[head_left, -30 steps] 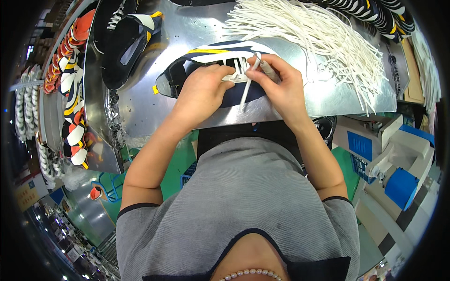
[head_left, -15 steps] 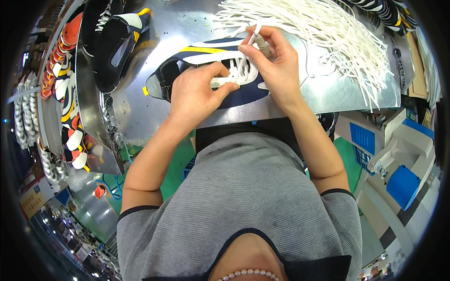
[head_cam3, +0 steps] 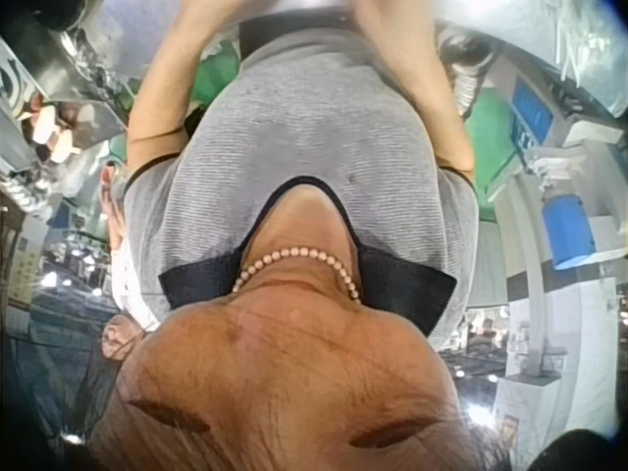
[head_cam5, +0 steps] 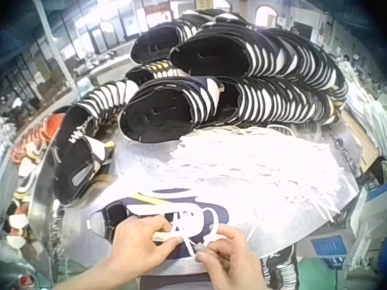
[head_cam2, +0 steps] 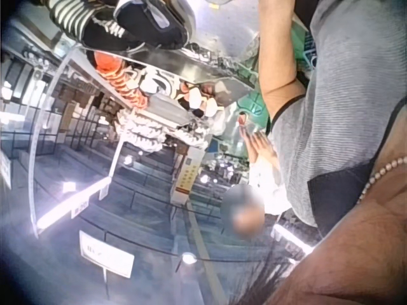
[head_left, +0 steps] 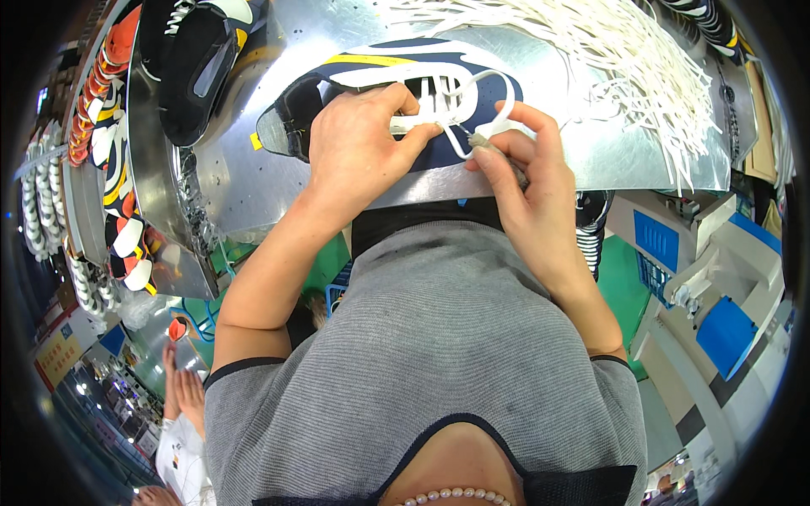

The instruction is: The person threads white shoelaces through the eyelets of several navy and yellow shoe uppers by hand, pulling the laces through one by one and smoothing them against the tongue, then places the finished uppers onto a stack on the workbench.

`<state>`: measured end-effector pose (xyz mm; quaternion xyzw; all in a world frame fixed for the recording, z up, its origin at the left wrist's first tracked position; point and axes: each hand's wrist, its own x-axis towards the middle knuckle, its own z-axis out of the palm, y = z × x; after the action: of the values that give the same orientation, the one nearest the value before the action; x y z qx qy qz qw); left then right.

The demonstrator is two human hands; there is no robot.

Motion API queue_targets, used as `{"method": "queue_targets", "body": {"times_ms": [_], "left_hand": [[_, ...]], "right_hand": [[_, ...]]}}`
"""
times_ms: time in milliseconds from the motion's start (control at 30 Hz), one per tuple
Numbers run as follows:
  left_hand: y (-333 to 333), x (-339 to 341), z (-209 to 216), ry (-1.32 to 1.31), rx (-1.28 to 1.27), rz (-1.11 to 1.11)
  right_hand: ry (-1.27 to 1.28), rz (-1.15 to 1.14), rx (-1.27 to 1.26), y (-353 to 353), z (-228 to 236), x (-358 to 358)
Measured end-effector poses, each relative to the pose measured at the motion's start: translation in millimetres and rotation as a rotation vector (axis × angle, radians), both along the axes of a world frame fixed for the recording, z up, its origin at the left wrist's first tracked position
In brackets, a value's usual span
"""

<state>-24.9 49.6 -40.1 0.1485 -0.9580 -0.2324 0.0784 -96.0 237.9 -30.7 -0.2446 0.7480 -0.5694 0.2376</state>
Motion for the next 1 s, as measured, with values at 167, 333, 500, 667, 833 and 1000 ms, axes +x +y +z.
{"method": "queue_targets", "body": {"times_ms": [167,333,500,667,833,1000], "left_hand": [[-1,0,-1,0.026,0.002,0.001],[0,2,-2,0.021,0.003,-0.001],[-1,1,-1,0.031,0.009,-0.007],[2,5,-4,0.116,-0.027,-0.074],[23,7,-12,0.288,-0.002,-0.129],[24,13,-4,0.309,-0.070,-0.135]], "right_hand": [[0.088,-0.009,-0.145,4,2,7],[0.077,0.049,0.049,-2,-13,4],[0.034,0.048,0.052,-8,-23,0],[0.014,0.059,0.110,-11,-24,-4],[0.311,0.029,0.212,-33,-42,-1],[0.140,0.207,0.440,12,13,-16]]}}
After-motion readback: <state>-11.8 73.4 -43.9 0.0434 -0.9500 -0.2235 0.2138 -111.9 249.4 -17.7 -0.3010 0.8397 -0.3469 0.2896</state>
